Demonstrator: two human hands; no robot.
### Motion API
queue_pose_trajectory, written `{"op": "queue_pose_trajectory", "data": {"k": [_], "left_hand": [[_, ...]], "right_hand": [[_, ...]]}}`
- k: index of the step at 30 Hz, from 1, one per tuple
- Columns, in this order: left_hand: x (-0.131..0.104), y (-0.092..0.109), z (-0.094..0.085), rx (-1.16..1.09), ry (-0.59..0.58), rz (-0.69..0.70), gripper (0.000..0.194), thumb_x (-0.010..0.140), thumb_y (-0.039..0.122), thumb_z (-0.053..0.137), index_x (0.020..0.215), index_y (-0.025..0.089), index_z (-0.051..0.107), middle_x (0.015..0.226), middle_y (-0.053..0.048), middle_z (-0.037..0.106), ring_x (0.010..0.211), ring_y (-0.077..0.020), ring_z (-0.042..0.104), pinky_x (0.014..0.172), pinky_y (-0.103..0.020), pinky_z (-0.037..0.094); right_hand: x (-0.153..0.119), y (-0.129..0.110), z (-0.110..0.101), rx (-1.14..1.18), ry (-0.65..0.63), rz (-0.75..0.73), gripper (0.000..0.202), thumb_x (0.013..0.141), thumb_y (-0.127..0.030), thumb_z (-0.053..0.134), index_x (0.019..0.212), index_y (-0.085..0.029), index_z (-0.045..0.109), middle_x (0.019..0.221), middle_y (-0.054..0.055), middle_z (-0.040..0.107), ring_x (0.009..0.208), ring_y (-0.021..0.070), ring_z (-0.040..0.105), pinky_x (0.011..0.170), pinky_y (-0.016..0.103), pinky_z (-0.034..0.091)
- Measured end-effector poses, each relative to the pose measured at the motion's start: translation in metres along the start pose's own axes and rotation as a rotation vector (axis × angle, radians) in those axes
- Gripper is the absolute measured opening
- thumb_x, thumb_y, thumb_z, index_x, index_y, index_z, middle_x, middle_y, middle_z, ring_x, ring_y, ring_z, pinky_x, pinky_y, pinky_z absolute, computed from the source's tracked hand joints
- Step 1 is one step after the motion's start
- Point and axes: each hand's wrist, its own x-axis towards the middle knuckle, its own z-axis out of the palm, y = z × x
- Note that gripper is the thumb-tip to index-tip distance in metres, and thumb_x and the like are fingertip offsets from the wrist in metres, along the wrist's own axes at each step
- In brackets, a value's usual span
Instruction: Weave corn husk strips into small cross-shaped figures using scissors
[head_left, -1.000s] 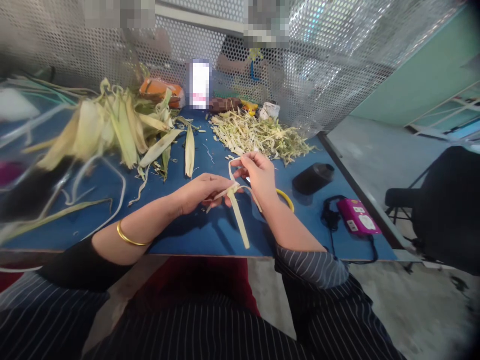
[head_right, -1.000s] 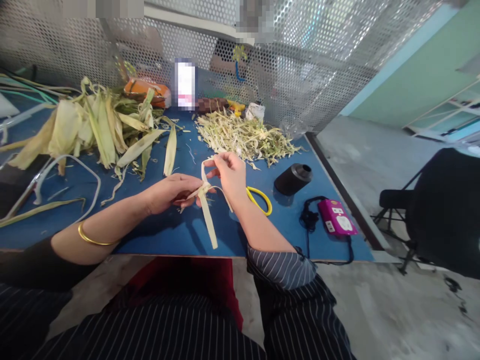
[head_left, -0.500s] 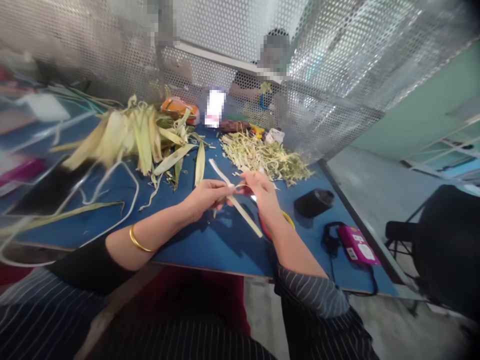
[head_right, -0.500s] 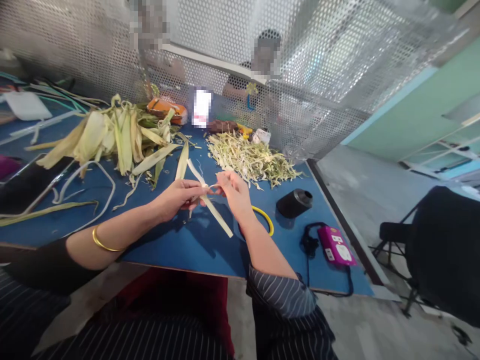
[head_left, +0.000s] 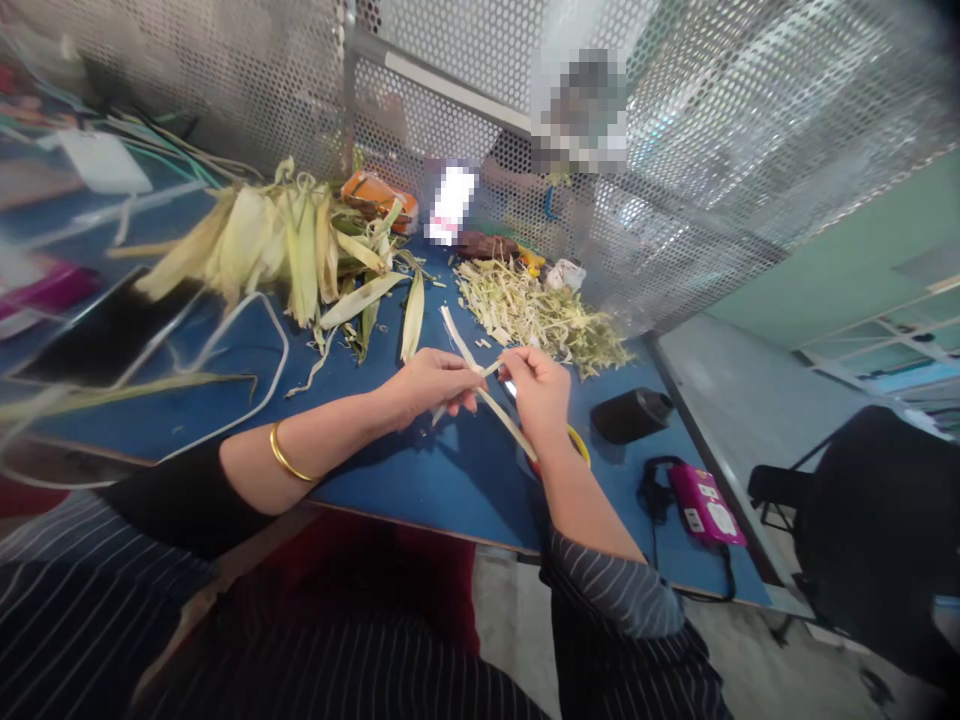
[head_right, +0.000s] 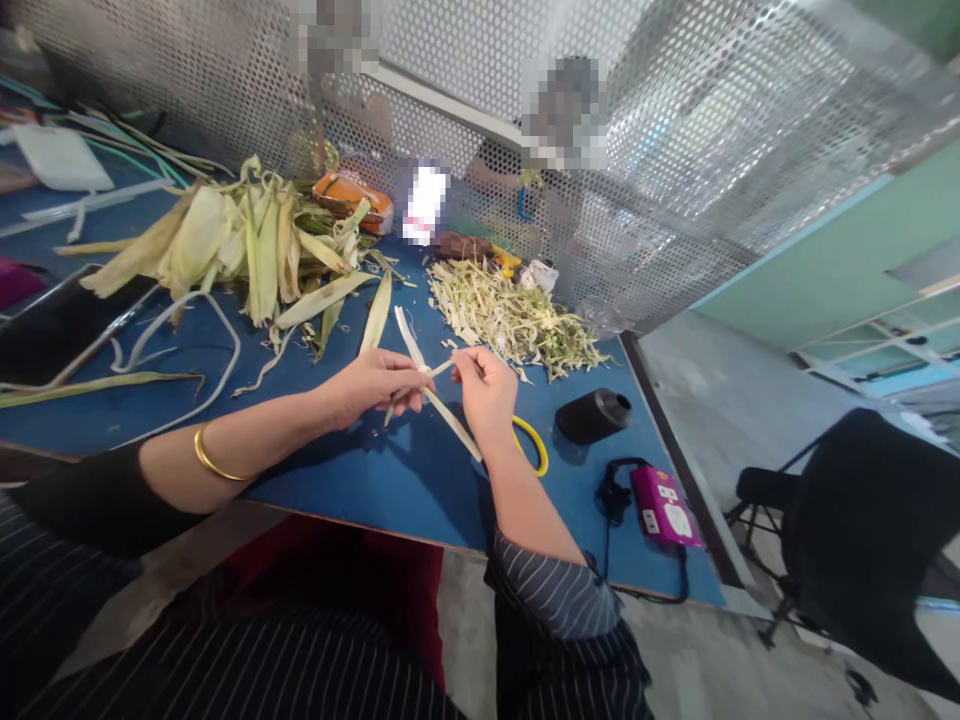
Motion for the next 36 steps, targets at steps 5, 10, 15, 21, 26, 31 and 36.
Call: {"op": "queue_pose_trajectory", "data": {"k": [5, 10, 15, 21, 26, 31, 36], "left_hand": [[-0.002, 0.009, -0.006, -0.214, 0.066, -0.010, 0.027, 0.075, 0.034, 0.065, 0.092, 0.014, 0.070, 0.094, -0.012, 0.071, 0.067, -0.0119, 0.064, 0.039, -0.020, 0.020], [-0.001, 0.011, -0.007, -0.203, 0.133, 0.110, 0.025, 0.074, 0.027, 0.065, 0.095, 0.016, 0.071, 0.104, -0.011, 0.070, 0.076, -0.0120, 0.062, 0.042, -0.018, 0.025], [0.001, 0.004, -0.005, -0.112, 0.227, 0.141, 0.027, 0.072, 0.032, 0.067, 0.093, 0.018, 0.074, 0.099, -0.009, 0.072, 0.064, -0.0097, 0.053, 0.044, -0.021, 0.027], [0.003, 0.000, -0.002, -0.159, 0.225, 0.116, 0.026, 0.070, 0.031, 0.069, 0.092, 0.019, 0.075, 0.098, -0.009, 0.072, 0.066, -0.0097, 0.053, 0.045, -0.020, 0.028], [0.005, -0.001, -0.005, -0.158, 0.233, 0.136, 0.027, 0.069, 0.036, 0.071, 0.088, 0.017, 0.076, 0.086, -0.009, 0.072, 0.060, -0.0081, 0.049, 0.043, -0.020, 0.025], [0.006, 0.002, -0.008, -0.166, 0.267, 0.132, 0.028, 0.068, 0.036, 0.072, 0.086, 0.015, 0.076, 0.086, -0.010, 0.072, 0.057, -0.0071, 0.047, 0.043, -0.021, 0.025], [0.004, 0.004, -0.008, -0.142, 0.282, 0.128, 0.026, 0.069, 0.033, 0.071, 0.085, 0.014, 0.075, 0.084, -0.009, 0.072, 0.059, -0.0084, 0.050, 0.045, -0.022, 0.027]], "right_hand": [[-0.005, -0.012, -0.015, -0.241, 0.364, -0.351, 0.020, 0.087, -0.033, 0.052, 0.094, -0.019, 0.065, 0.095, 0.008, 0.066, 0.094, 0.0201, 0.058, 0.089, 0.037, 0.042], [-0.018, -0.022, -0.003, -0.273, 0.132, -0.400, 0.019, 0.086, -0.034, 0.055, 0.075, -0.021, 0.064, 0.077, 0.005, 0.065, 0.077, 0.0181, 0.059, 0.078, 0.033, 0.044], [-0.021, -0.022, 0.017, -0.092, -0.060, -0.073, 0.027, 0.078, -0.045, 0.062, 0.074, -0.018, 0.064, 0.073, 0.002, 0.067, 0.067, 0.0157, 0.058, 0.069, 0.029, 0.045], [-0.023, -0.014, 0.027, 0.080, -0.149, 0.048, 0.028, 0.075, -0.045, 0.063, 0.072, -0.017, 0.066, 0.068, 0.001, 0.063, 0.062, 0.0136, 0.051, 0.063, 0.027, 0.041], [-0.026, -0.016, 0.026, 0.181, -0.241, 0.016, 0.022, 0.081, -0.036, 0.056, 0.069, -0.018, 0.060, 0.067, -0.001, 0.057, 0.063, 0.0124, 0.049, 0.065, 0.026, 0.041], [-0.025, -0.025, 0.019, 0.211, -0.363, -0.046, 0.019, 0.080, -0.029, 0.054, 0.065, -0.019, 0.055, 0.090, 0.003, 0.065, 0.085, 0.0173, 0.057, 0.082, 0.031, 0.043], [-0.027, -0.031, 0.018, 0.168, -0.421, -0.092, 0.016, 0.080, -0.027, 0.056, 0.065, -0.020, 0.054, 0.091, 0.002, 0.064, 0.091, 0.0180, 0.058, 0.087, 0.032, 0.043]]}}
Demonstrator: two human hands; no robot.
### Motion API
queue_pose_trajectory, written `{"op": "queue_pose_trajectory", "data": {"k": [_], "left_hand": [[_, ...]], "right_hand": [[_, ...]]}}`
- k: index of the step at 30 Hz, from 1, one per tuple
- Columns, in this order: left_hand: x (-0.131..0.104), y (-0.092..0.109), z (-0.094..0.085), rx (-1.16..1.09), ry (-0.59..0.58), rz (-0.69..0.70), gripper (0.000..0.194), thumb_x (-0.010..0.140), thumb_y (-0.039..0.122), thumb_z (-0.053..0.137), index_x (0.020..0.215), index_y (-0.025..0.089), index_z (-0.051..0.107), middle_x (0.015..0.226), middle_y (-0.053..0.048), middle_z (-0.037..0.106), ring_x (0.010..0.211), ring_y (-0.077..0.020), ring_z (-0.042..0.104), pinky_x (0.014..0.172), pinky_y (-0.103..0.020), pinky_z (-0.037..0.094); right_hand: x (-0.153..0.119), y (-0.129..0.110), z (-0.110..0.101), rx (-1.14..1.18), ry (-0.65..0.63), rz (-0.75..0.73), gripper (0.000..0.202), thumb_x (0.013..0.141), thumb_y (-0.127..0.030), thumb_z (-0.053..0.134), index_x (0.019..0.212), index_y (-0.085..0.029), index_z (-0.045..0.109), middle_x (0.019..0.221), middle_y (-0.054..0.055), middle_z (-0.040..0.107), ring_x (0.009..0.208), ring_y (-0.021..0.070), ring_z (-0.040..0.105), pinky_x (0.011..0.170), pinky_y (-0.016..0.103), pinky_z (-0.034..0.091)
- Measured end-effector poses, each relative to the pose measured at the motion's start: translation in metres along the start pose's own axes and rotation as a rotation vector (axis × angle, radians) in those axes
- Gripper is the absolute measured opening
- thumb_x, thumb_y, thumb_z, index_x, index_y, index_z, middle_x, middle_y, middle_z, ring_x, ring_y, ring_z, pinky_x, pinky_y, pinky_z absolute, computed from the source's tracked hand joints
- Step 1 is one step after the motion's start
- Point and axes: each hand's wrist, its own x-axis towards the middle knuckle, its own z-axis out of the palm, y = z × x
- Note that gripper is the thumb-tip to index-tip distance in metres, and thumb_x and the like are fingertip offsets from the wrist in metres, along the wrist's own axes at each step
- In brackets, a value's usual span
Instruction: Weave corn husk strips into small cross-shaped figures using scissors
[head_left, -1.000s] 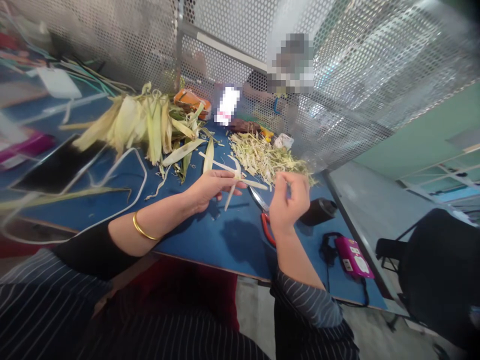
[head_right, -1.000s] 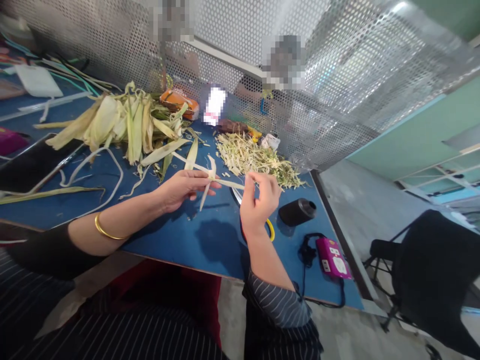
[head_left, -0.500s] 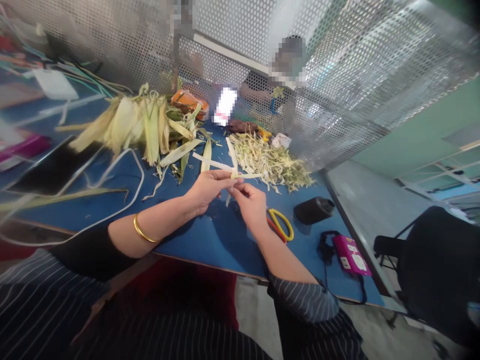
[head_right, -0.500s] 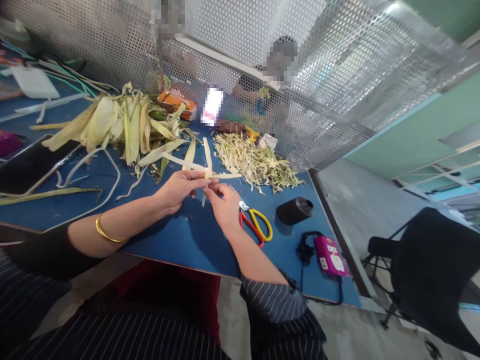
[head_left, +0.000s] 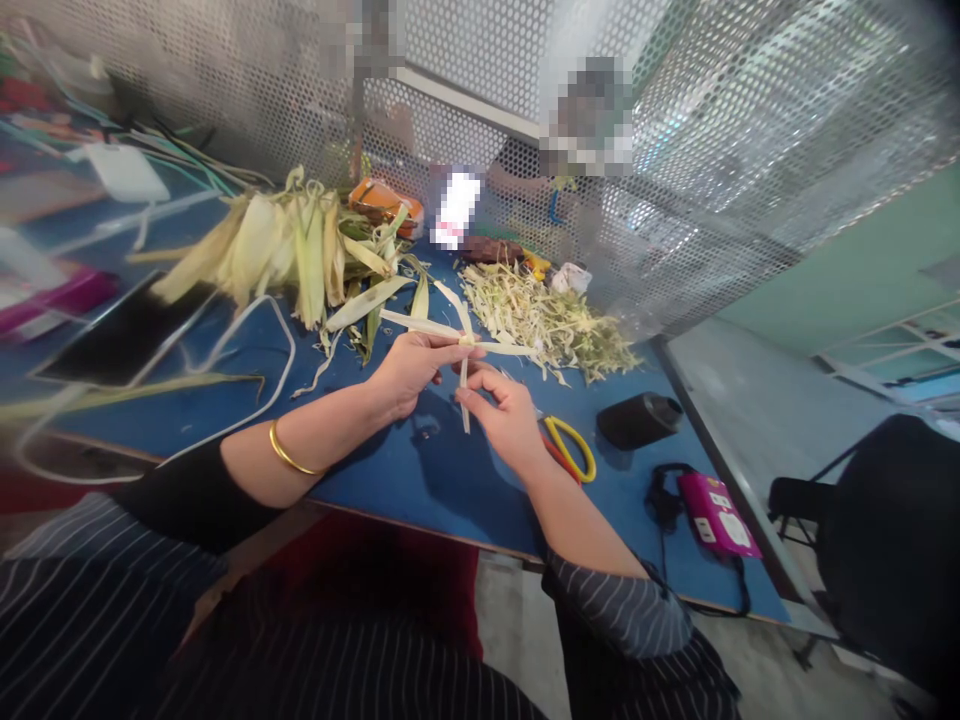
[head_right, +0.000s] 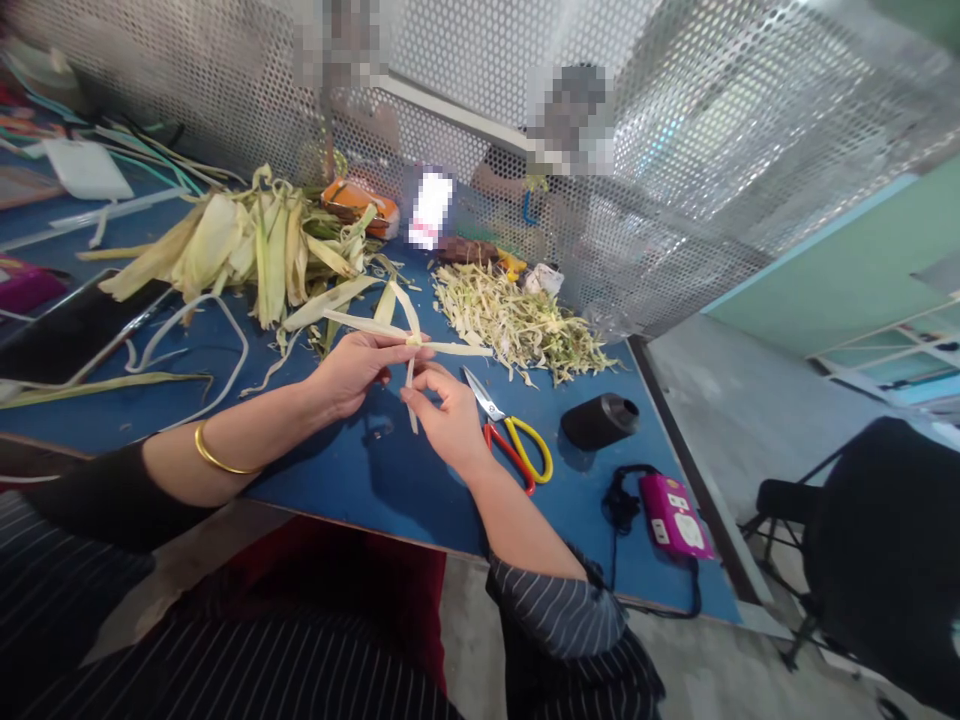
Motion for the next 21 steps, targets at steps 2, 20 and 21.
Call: {"op": "queue_pose_trajectory", "data": {"k": [2, 20, 21], "left_hand": [[0.000, 0.001, 0.000, -0.003, -0.005, 0.003, 0.025, 0.069, 0.032, 0.072, 0.084, 0.013, 0.075, 0.079, -0.008, 0.071, 0.059, -0.0085, 0.051, 0.046, -0.021, 0.029], [0.000, 0.002, -0.001, 0.050, -0.111, -0.036, 0.021, 0.075, 0.031, 0.070, 0.066, 0.014, 0.061, 0.060, -0.001, 0.058, 0.045, -0.0042, 0.042, 0.043, -0.023, 0.029], [0.000, 0.002, -0.002, 0.068, -0.103, -0.033, 0.022, 0.076, 0.031, 0.069, 0.064, 0.014, 0.061, 0.059, -0.001, 0.057, 0.044, -0.0041, 0.041, 0.043, -0.023, 0.027]], "right_hand": [[-0.002, -0.002, 0.000, -0.029, -0.016, -0.027, 0.018, 0.081, -0.027, 0.055, 0.065, -0.020, 0.054, 0.091, 0.002, 0.065, 0.092, 0.0181, 0.059, 0.086, 0.032, 0.044], [0.002, 0.009, -0.018, -0.437, 0.174, -0.116, 0.025, 0.087, -0.031, 0.053, 0.066, -0.021, 0.061, 0.062, -0.002, 0.062, 0.067, 0.0141, 0.057, 0.079, 0.031, 0.040], [0.002, 0.008, -0.020, -0.393, 0.166, -0.098, 0.025, 0.086, -0.031, 0.053, 0.066, -0.021, 0.062, 0.062, -0.002, 0.063, 0.066, 0.0141, 0.057, 0.077, 0.030, 0.041]]}}
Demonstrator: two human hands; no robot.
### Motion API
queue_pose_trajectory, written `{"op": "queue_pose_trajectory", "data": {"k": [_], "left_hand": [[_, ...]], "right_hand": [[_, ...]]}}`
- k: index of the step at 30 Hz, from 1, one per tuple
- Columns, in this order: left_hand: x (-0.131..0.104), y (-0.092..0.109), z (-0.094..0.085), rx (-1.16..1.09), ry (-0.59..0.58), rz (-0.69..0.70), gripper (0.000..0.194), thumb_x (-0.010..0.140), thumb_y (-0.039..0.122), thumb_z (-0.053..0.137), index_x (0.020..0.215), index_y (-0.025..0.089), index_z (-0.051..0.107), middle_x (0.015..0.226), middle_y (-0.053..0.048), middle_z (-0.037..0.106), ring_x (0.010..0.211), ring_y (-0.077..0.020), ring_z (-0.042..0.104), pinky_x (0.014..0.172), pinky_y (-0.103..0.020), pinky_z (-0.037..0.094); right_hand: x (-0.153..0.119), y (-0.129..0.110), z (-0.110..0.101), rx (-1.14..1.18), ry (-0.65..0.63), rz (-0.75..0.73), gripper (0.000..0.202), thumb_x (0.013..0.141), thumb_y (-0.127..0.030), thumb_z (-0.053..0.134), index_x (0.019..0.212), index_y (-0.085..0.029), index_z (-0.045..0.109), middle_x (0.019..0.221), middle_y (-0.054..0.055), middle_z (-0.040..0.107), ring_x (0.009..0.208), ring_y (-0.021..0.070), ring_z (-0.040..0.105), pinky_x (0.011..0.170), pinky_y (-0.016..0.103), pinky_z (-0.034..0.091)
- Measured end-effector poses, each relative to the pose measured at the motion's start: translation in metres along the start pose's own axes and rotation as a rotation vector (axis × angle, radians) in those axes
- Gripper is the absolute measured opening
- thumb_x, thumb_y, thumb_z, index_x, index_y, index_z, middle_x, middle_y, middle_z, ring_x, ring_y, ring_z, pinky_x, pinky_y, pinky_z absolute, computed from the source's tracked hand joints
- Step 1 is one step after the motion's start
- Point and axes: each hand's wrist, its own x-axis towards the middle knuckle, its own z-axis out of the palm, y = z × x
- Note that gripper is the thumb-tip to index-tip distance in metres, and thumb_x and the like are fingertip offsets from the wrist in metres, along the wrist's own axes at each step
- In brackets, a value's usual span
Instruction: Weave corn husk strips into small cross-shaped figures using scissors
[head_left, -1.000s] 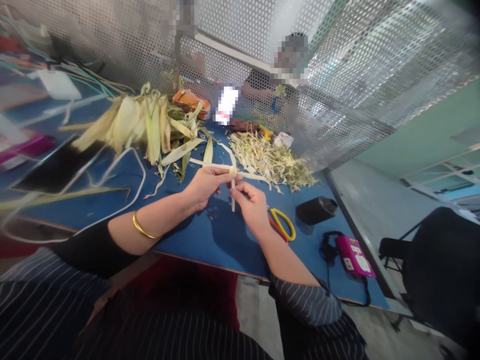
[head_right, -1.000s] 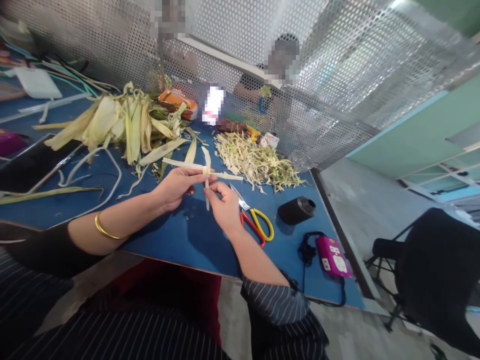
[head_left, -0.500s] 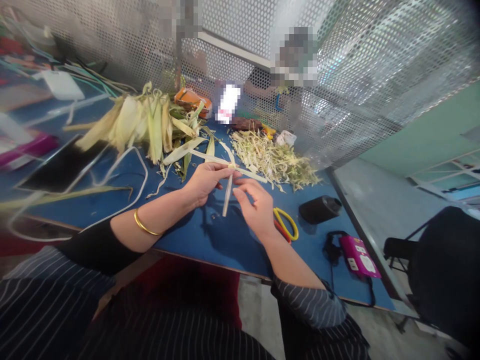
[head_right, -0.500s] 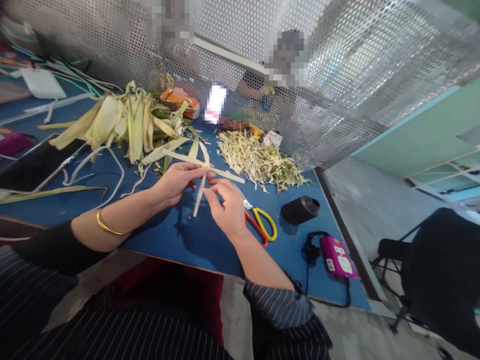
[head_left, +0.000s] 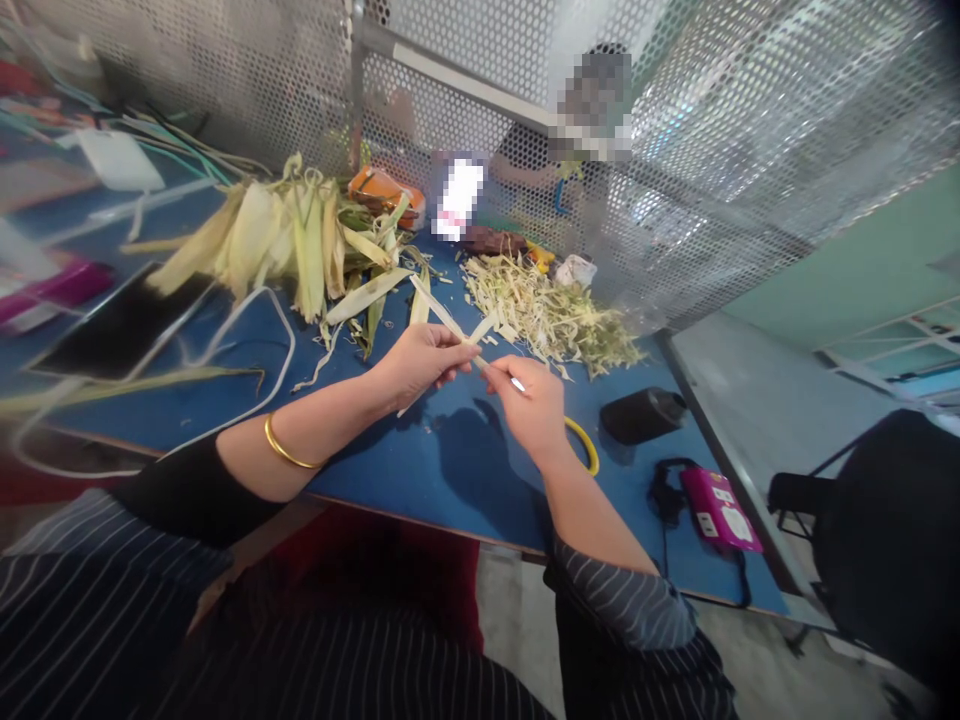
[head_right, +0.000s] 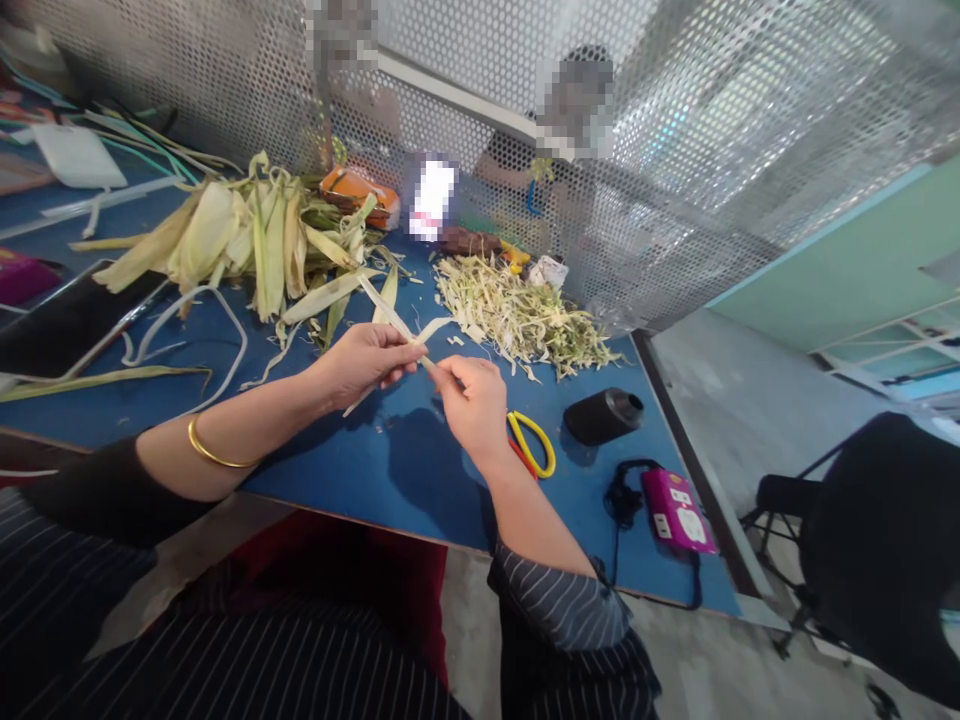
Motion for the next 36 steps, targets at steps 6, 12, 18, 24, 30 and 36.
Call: {"op": "queue_pose_trajectory", "data": {"k": [6, 12, 18, 24, 30, 36], "left_hand": [[0.003, 0.002, -0.005, 0.017, -0.005, -0.011, 0.021, 0.074, 0.031, 0.070, 0.064, 0.015, 0.063, 0.057, 0.000, 0.055, 0.044, -0.0039, 0.038, 0.043, -0.024, 0.024], [-0.001, 0.012, -0.006, -0.048, -0.138, -0.104, 0.034, 0.080, 0.044, 0.061, 0.064, 0.014, 0.067, 0.063, -0.007, 0.061, 0.044, -0.0060, 0.039, 0.041, -0.024, 0.022], [-0.008, 0.010, 0.003, 0.037, -0.197, -0.138, 0.034, 0.075, 0.047, 0.065, 0.061, 0.015, 0.066, 0.059, -0.004, 0.058, 0.042, -0.0050, 0.034, 0.041, -0.024, 0.018], [-0.007, -0.001, 0.004, 0.069, -0.195, -0.086, 0.019, 0.071, 0.037, 0.068, 0.067, 0.019, 0.071, 0.053, -0.002, 0.053, 0.041, -0.0062, 0.034, 0.042, -0.025, 0.018], [-0.007, 0.000, 0.004, 0.099, -0.222, -0.111, 0.016, 0.068, 0.035, 0.068, 0.063, 0.020, 0.071, 0.053, -0.002, 0.053, 0.042, -0.0072, 0.035, 0.042, -0.026, 0.020], [-0.010, 0.003, 0.005, 0.123, -0.257, -0.117, 0.024, 0.067, 0.042, 0.069, 0.068, 0.018, 0.073, 0.055, -0.004, 0.055, 0.041, -0.0084, 0.034, 0.044, -0.029, 0.020]], "right_hand": [[0.001, 0.000, -0.010, 0.256, -0.102, 0.112, 0.026, 0.084, -0.036, 0.054, 0.068, -0.020, 0.065, 0.062, -0.001, 0.063, 0.063, 0.0142, 0.058, 0.069, 0.028, 0.044], [0.004, 0.005, -0.006, 0.529, -0.118, 0.332, 0.032, 0.081, -0.048, 0.056, 0.081, -0.019, 0.070, 0.076, 0.002, 0.068, 0.073, 0.0164, 0.061, 0.070, 0.029, 0.047], [0.005, 0.012, 0.006, 0.756, 0.019, 0.406, 0.025, 0.075, -0.043, 0.064, 0.076, -0.019, 0.065, 0.071, 0.001, 0.063, 0.067, 0.0128, 0.057, 0.072, 0.029, 0.049], [0.005, 0.011, 0.013, 0.701, 0.139, 0.404, 0.022, 0.072, -0.036, 0.064, 0.062, -0.018, 0.057, 0.058, -0.002, 0.054, 0.055, 0.0102, 0.047, 0.059, 0.026, 0.043], [0.004, 0.013, 0.010, 0.534, 0.165, 0.383, 0.029, 0.075, -0.040, 0.062, 0.056, -0.018, 0.055, 0.053, -0.003, 0.052, 0.052, 0.0110, 0.046, 0.054, 0.026, 0.040], [0.003, 0.005, -0.015, -0.060, 0.421, 0.102, 0.035, 0.083, -0.047, 0.055, 0.060, -0.020, 0.058, 0.065, 0.002, 0.058, 0.067, 0.0151, 0.053, 0.071, 0.032, 0.043]]}}
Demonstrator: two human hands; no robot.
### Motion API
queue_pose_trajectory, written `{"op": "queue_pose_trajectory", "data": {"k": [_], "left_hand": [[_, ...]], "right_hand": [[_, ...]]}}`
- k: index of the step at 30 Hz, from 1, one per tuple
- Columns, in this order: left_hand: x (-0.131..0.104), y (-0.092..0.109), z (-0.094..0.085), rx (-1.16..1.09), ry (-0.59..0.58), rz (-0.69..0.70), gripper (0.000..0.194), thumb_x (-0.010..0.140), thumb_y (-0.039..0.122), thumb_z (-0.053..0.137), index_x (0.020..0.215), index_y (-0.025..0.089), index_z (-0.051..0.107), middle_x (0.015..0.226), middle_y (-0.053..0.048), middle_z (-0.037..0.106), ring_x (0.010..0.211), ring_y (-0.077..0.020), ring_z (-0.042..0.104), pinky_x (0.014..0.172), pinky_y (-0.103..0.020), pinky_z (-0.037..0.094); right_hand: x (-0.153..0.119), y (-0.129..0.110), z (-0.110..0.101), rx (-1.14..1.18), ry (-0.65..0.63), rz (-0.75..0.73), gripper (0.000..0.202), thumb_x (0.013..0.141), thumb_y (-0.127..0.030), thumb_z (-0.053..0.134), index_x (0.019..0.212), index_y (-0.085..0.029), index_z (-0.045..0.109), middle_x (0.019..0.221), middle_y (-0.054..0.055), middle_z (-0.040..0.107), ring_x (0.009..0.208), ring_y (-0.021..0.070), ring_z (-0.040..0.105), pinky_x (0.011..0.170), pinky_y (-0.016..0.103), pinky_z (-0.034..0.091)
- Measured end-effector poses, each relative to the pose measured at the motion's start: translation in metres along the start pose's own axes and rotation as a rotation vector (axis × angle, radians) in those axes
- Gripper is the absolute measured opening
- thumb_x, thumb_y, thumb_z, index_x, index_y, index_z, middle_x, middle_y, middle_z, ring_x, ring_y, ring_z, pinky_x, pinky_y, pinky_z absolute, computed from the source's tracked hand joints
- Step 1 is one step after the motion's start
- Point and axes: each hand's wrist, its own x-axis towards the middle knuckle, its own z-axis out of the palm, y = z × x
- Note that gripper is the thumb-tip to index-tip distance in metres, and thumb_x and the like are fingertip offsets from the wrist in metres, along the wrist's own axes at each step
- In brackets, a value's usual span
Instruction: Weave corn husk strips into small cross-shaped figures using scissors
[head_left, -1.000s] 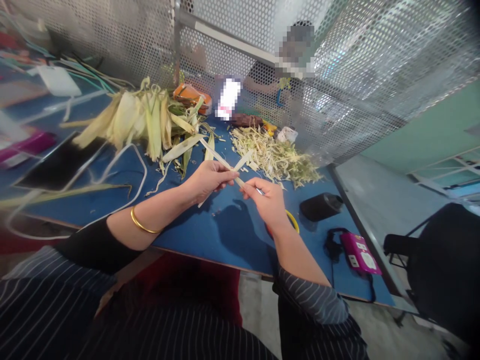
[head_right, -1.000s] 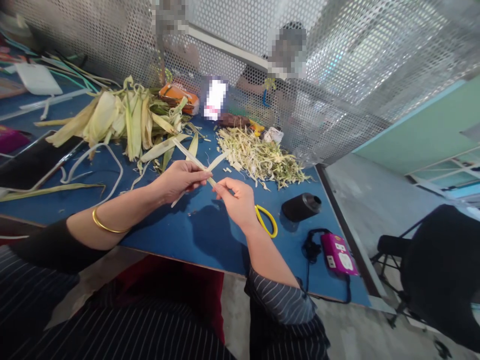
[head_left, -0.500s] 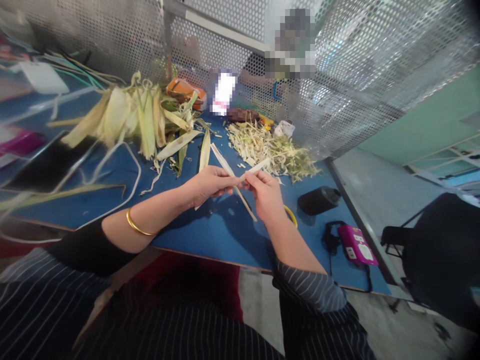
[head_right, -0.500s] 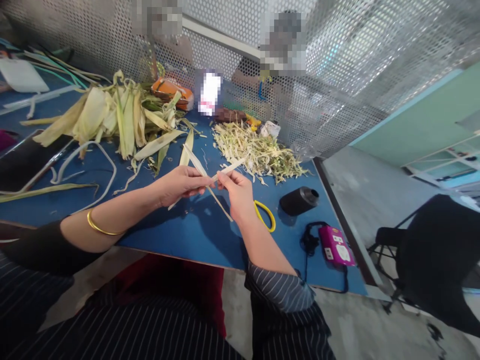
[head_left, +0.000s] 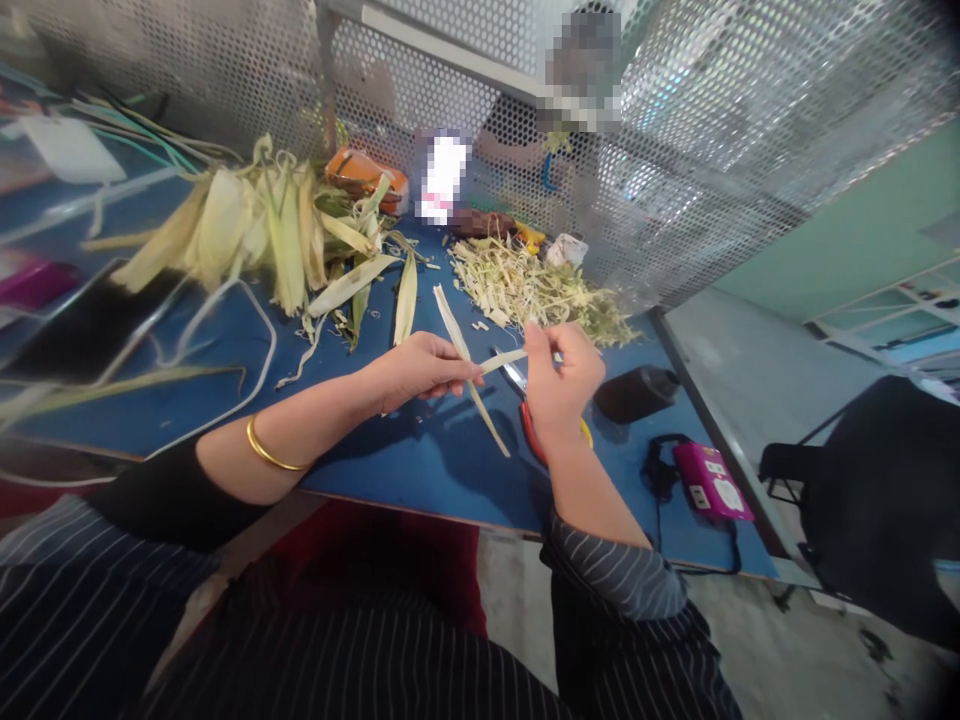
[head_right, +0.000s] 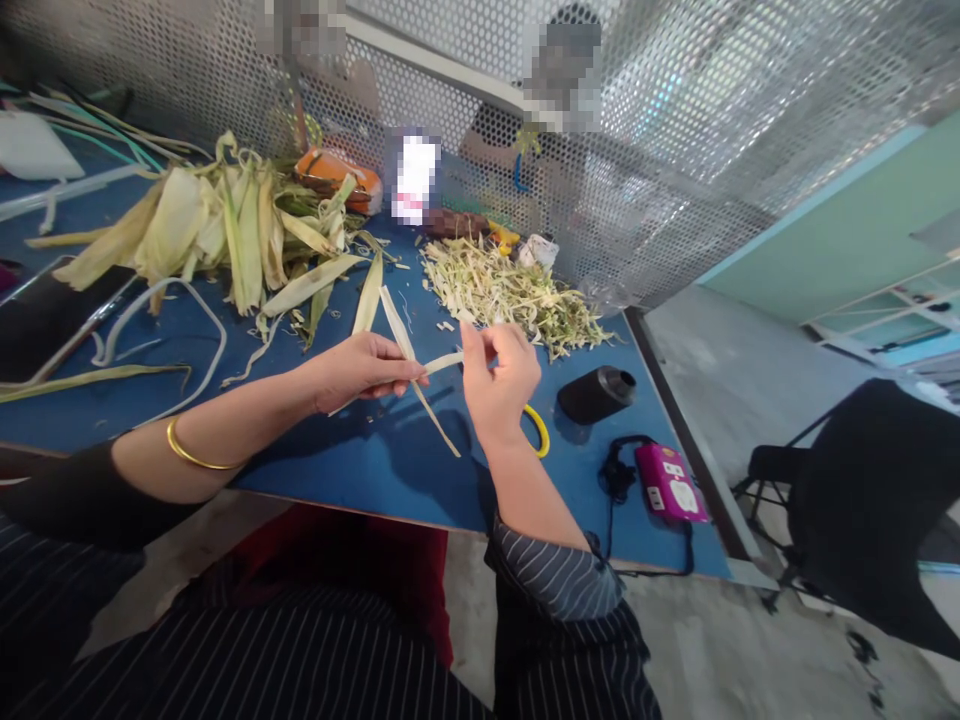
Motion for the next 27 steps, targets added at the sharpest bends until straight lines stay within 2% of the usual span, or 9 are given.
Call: {"op": "queue_pose_trajectory", "data": {"k": [2, 4, 6, 8, 11, 15, 18, 23, 27], "left_hand": [[0.000, -0.001, 0.001, 0.015, -0.026, -0.010, 0.028, 0.070, 0.045, 0.067, 0.068, 0.018, 0.073, 0.056, -0.004, 0.056, 0.041, -0.0080, 0.034, 0.043, -0.028, 0.020], [0.000, -0.003, 0.003, 0.041, -0.068, -0.018, 0.029, 0.072, 0.046, 0.064, 0.069, 0.018, 0.073, 0.056, -0.004, 0.057, 0.040, -0.0077, 0.036, 0.042, -0.026, 0.020], [0.001, -0.005, 0.005, 0.084, -0.110, -0.019, 0.027, 0.073, 0.044, 0.064, 0.072, 0.019, 0.073, 0.056, -0.004, 0.058, 0.041, -0.0079, 0.038, 0.041, -0.025, 0.022], [0.001, -0.006, 0.007, 0.122, -0.138, -0.024, 0.027, 0.073, 0.043, 0.064, 0.074, 0.018, 0.074, 0.057, -0.004, 0.059, 0.042, -0.0085, 0.042, 0.041, -0.024, 0.025], [0.000, -0.006, 0.009, 0.136, -0.149, -0.049, 0.028, 0.072, 0.043, 0.064, 0.072, 0.016, 0.072, 0.059, -0.004, 0.062, 0.044, -0.0089, 0.046, 0.041, -0.023, 0.028], [0.000, -0.003, 0.009, 0.131, -0.159, -0.083, 0.028, 0.070, 0.043, 0.065, 0.069, 0.016, 0.072, 0.059, -0.004, 0.064, 0.045, -0.0087, 0.047, 0.042, -0.023, 0.031], [-0.001, -0.003, 0.009, 0.132, -0.176, -0.077, 0.026, 0.069, 0.041, 0.065, 0.071, 0.017, 0.074, 0.059, -0.004, 0.064, 0.044, -0.0089, 0.047, 0.042, -0.023, 0.031], [0.000, -0.010, 0.009, 0.105, -0.208, -0.077, 0.024, 0.070, 0.039, 0.064, 0.073, 0.019, 0.075, 0.061, -0.005, 0.066, 0.043, -0.0089, 0.047, 0.042, -0.023, 0.031], [0.001, -0.012, 0.010, 0.098, -0.171, -0.074, 0.024, 0.069, 0.041, 0.067, 0.071, 0.018, 0.075, 0.060, -0.005, 0.064, 0.042, -0.0081, 0.046, 0.042, -0.022, 0.032]], "right_hand": [[0.001, -0.002, 0.001, 0.023, -0.120, -0.097, 0.030, 0.082, -0.046, 0.057, 0.069, -0.021, 0.065, 0.080, 0.004, 0.065, 0.081, 0.0174, 0.058, 0.081, 0.034, 0.043], [0.000, -0.003, 0.007, 0.146, -0.364, -0.054, 0.031, 0.082, -0.048, 0.056, 0.072, -0.021, 0.067, 0.079, 0.003, 0.067, 0.080, 0.0171, 0.061, 0.080, 0.035, 0.046], [-0.004, -0.003, 0.013, 0.339, -0.578, 0.134, 0.034, 0.081, -0.051, 0.056, 0.074, -0.020, 0.067, 0.066, 0.001, 0.064, 0.061, 0.0143, 0.060, 0.063, 0.030, 0.049], [-0.008, -0.004, 0.017, 0.530, -0.646, 0.343, 0.033, 0.076, -0.051, 0.061, 0.075, -0.018, 0.065, 0.056, -0.001, 0.059, 0.044, 0.0109, 0.053, 0.043, 0.025, 0.043], [-0.012, -0.006, 0.019, 0.683, -0.544, 0.490, 0.027, 0.068, -0.043, 0.071, 0.068, -0.018, 0.062, 0.053, -0.004, 0.055, 0.036, 0.0078, 0.045, 0.032, 0.022, 0.035], [-0.014, -0.006, 0.022, 0.688, -0.449, 0.498, 0.020, 0.069, -0.037, 0.071, 0.067, -0.019, 0.062, 0.053, -0.005, 0.053, 0.035, 0.0062, 0.040, 0.031, 0.021, 0.031], [-0.014, -0.004, 0.023, 0.640, -0.406, 0.431, 0.017, 0.072, -0.035, 0.068, 0.068, -0.019, 0.064, 0.056, -0.004, 0.055, 0.043, 0.0068, 0.043, 0.038, 0.021, 0.034], [-0.014, -0.006, 0.022, 0.541, -0.340, 0.315, 0.013, 0.074, -0.030, 0.066, 0.067, -0.019, 0.065, 0.064, -0.002, 0.059, 0.060, 0.0101, 0.050, 0.060, 0.025, 0.043], [-0.012, -0.001, 0.024, 0.485, -0.361, 0.286, 0.017, 0.077, -0.035, 0.062, 0.072, -0.019, 0.066, 0.069, -0.001, 0.062, 0.066, 0.0123, 0.054, 0.064, 0.026, 0.044]]}}
